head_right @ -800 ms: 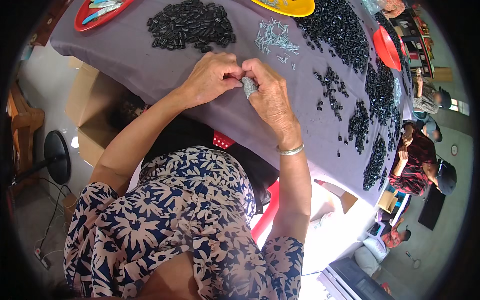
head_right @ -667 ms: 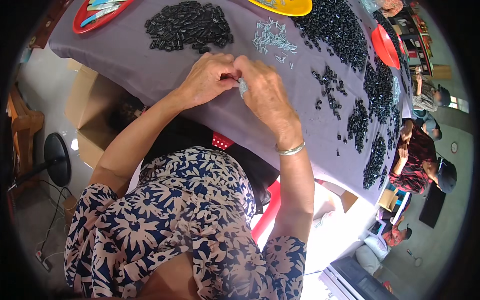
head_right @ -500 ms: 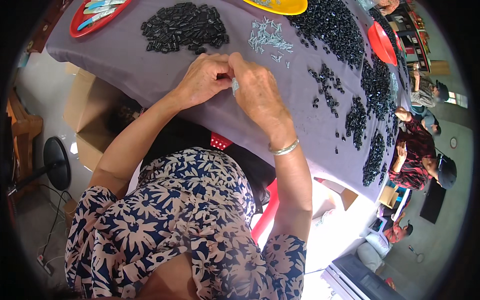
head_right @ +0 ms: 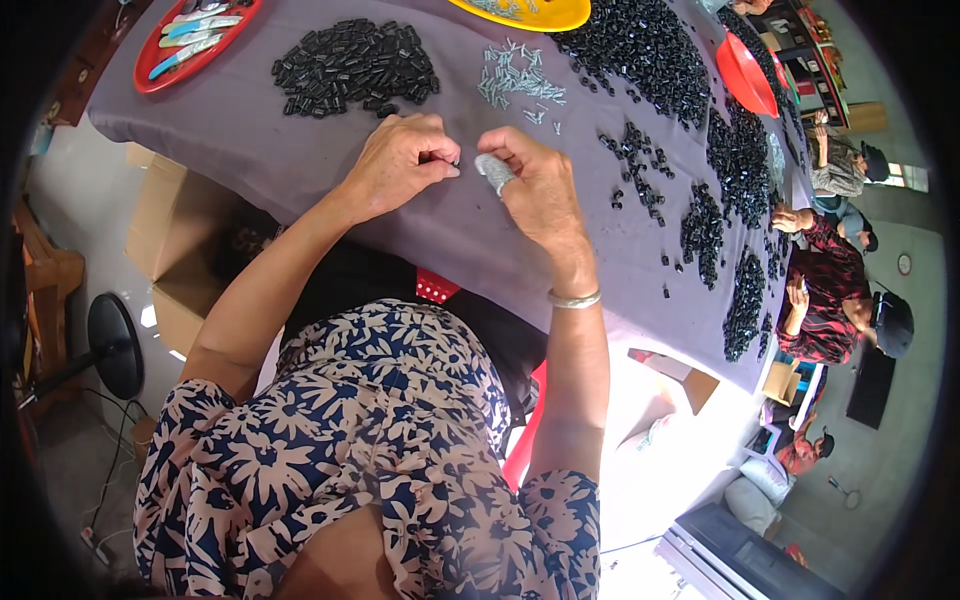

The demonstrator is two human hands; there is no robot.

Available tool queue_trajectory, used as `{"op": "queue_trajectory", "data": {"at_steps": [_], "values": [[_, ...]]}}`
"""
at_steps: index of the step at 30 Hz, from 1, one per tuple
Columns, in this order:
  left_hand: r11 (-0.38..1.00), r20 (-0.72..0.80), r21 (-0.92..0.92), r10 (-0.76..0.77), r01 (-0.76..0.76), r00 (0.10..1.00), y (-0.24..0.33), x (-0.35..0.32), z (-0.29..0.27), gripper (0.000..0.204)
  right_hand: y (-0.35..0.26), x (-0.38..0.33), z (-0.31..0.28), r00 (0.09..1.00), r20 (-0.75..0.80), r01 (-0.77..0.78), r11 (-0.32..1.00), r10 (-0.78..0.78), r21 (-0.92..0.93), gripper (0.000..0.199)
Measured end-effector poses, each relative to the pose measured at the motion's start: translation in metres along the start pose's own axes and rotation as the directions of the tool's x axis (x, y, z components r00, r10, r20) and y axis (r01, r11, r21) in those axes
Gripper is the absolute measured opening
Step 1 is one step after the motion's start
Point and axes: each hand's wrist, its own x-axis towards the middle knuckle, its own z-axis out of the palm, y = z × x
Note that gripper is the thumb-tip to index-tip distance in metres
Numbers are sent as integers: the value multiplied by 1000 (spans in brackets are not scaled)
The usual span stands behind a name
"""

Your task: Manually assembling small plastic and metal components at a workstation.

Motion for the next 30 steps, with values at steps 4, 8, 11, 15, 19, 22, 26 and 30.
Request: {"op": "queue_trajectory", "data": {"at_steps": [4,8,11,15,19,22,26,30], "values": [[999,-5,44,-3,3,1000,-1,1,1,9,-12,-3,27,980,-135,134,988,-143,-72,20],[997,-8,81,-3,4,1000,-1,1,0,7,-11,-3,44,929,-232,210,927,-288,-309,16],[999,-12,43,-8,8,1000,2,1,-1,8,-9,-4,47,896,-268,246,897,-355,-367,16],[996,-31,87,20,-17,999,-2,-1,0,9,-9,-6,43,930,-259,195,946,-263,-260,16],[1000,12,5,-16,16,1000,-1,-1,-3,10,2,-9,3,887,-449,-19,965,-105,-263,14],[1000,32,-8,-4,4,999,1,0,-5,11,7,-18,-48,843,-531,170,979,-84,115,13],[1000,33,17,15,-16,999,2,-1,-6,8,15,-22,-67,873,-488,-67,988,-9,-139,13],[1000,65,24,14,-16,998,2,1,-5,9,30,-18,-65,941,-335,-29,979,-41,-202,17]]}}
